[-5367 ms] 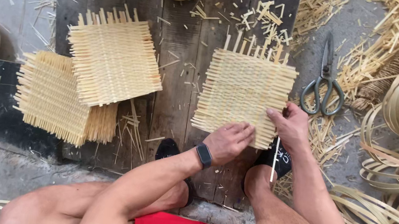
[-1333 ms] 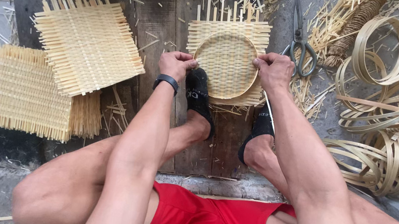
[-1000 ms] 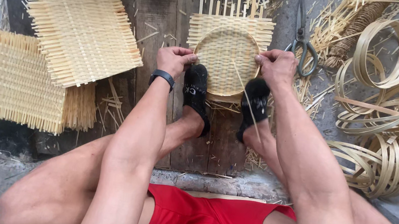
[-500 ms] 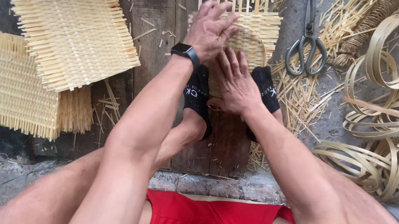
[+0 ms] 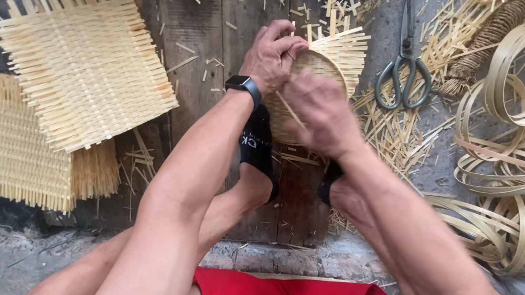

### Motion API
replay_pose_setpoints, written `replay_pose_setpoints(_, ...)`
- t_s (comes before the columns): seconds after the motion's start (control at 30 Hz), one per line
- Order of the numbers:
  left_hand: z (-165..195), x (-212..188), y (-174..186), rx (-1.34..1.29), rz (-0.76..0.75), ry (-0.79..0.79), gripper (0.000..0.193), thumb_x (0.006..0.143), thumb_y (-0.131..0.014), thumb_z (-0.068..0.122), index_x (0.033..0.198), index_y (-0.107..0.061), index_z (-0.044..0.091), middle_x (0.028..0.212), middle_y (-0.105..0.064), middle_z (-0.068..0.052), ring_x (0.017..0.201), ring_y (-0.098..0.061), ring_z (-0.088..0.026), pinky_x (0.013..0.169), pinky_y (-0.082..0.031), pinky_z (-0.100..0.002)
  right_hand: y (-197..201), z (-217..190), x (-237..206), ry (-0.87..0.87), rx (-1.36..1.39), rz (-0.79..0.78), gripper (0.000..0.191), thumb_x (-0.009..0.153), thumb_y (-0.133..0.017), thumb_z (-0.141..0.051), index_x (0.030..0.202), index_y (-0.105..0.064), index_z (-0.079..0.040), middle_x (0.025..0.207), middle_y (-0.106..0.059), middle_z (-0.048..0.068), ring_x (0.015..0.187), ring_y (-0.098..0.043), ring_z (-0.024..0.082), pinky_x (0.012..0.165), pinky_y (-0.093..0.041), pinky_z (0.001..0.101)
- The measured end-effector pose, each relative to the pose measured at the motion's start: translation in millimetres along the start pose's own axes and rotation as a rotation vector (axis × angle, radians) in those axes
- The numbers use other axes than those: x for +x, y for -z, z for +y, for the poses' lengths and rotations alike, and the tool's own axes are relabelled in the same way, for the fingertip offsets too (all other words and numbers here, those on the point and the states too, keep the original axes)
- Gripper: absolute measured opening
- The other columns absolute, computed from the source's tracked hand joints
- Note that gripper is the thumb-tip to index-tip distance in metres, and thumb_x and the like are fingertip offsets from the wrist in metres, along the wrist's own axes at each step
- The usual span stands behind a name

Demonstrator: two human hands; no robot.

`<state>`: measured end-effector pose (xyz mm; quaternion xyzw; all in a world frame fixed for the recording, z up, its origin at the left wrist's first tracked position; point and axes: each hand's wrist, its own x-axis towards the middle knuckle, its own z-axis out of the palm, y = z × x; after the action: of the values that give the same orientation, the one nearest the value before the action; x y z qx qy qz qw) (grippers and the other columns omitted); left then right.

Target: The person sits on the floor and repeatedly places a circular bamboo frame over a square woven bamboo mat, then uses shears to trim the excess bamboo strips flush with the frame. The finished baskets are stacked nearby.

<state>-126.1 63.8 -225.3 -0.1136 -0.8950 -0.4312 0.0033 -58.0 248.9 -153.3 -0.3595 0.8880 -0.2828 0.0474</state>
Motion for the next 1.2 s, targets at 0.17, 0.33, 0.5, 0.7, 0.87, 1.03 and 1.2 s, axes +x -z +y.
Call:
replay_pose_setpoints(0.17, -4, 1, 0, -0.125, -0.077, 0.104, 0.018, 0.102, -0.066, 0.023, 0.105, -0.081, 0.011, 0.093, -0.071, -0.004, 0.085, -0.064, -0.019, 0.077, -0.053, -0.034, 0, 53, 34, -0.312, 0.100, 0.318, 0.026, 0.104, -0.070, -0.023, 0.123, -0.074, -0.005, 0.124, -0.073, 0.012, 0.120, -0.065, 0.028, 0.105, -0.047, 0.0395)
replay_pose_setpoints(0.33, -12, 8, -10, -0.366, -0.056, 0.367, 0.021, 0.092, -0.074, 0.026, 0.092, -0.081, 0.006, 0.070, -0.071, -0.006, 0.062, -0.062, -0.013, 0.056, -0.046, -0.030, -28, 76, 37, -0.676, 0.658, 0.292, 0.023, 0.104, -0.066, -0.023, 0.108, -0.079, -0.004, 0.091, -0.078, 0.007, 0.078, -0.069, 0.010, 0.071, -0.054, 0.0247)
replay_pose_setpoints(0.5, -12, 10, -11, -0.406, -0.057, 0.401, 0.026, 0.094, -0.075, 0.031, 0.092, -0.081, 0.006, 0.074, -0.073, -0.005, 0.066, -0.064, -0.012, 0.061, -0.049, -0.029, -17, 72, 36, -0.685, 0.873, 0.292, 0.029, 0.107, -0.060, -0.026, 0.109, -0.079, -0.004, 0.094, -0.078, 0.011, 0.081, -0.065, 0.012, 0.073, -0.054, 0.0262)
replay_pose_setpoints(0.7, 30, -1, 25, -0.216, -0.227, 0.447, 0.041, 0.075, -0.093, 0.031, 0.105, -0.078, 0.008, 0.093, -0.072, -0.005, 0.082, -0.070, -0.015, 0.076, -0.058, -0.029, 127, 55, -6, -0.757, 0.172, 0.027, 0.042, 0.113, -0.041, -0.039, 0.123, -0.070, -0.012, 0.118, -0.069, 0.013, 0.110, -0.063, 0.028, 0.094, -0.050, 0.0441)
replay_pose_setpoints(0.87, 94, -26, 53, -0.094, 0.019, 0.073, 0.047, 0.068, -0.096, 0.024, 0.105, -0.071, 0.008, 0.098, -0.068, -0.004, 0.089, -0.069, -0.020, 0.080, -0.058, -0.033, 245, 39, -107, -0.766, -0.305, -0.381, 0.035, 0.107, -0.055, -0.036, 0.116, -0.078, -0.010, 0.103, -0.076, 0.016, 0.097, -0.070, 0.028, 0.094, -0.054, 0.0449)
replay_pose_setpoints(1.03, 113, -84, 24, 0.348, 0.017, -0.448, 0.042, 0.077, -0.077, -0.001, 0.113, -0.060, 0.012, 0.105, -0.060, -0.009, 0.097, -0.059, -0.025, 0.082, -0.053, -0.039, 200, 48, -136, -1.015, 0.039, -0.338, 0.033, 0.102, -0.062, -0.036, 0.121, -0.075, -0.012, 0.109, -0.077, 0.012, 0.096, -0.073, 0.023, 0.094, -0.057, 0.0424)
replay_pose_setpoints(1.2, 73, -139, 11, 0.537, -0.271, -0.490, 0.042, 0.080, -0.071, 0.007, 0.120, -0.060, 0.015, 0.108, -0.060, -0.007, 0.101, -0.058, -0.025, 0.091, -0.047, -0.042, 81, 95, -136, -0.970, 0.213, -0.050, 0.035, 0.091, -0.074, -0.029, 0.117, -0.072, -0.005, 0.114, -0.073, 0.018, 0.106, -0.070, 0.029, 0.099, -0.054, 0.0419)
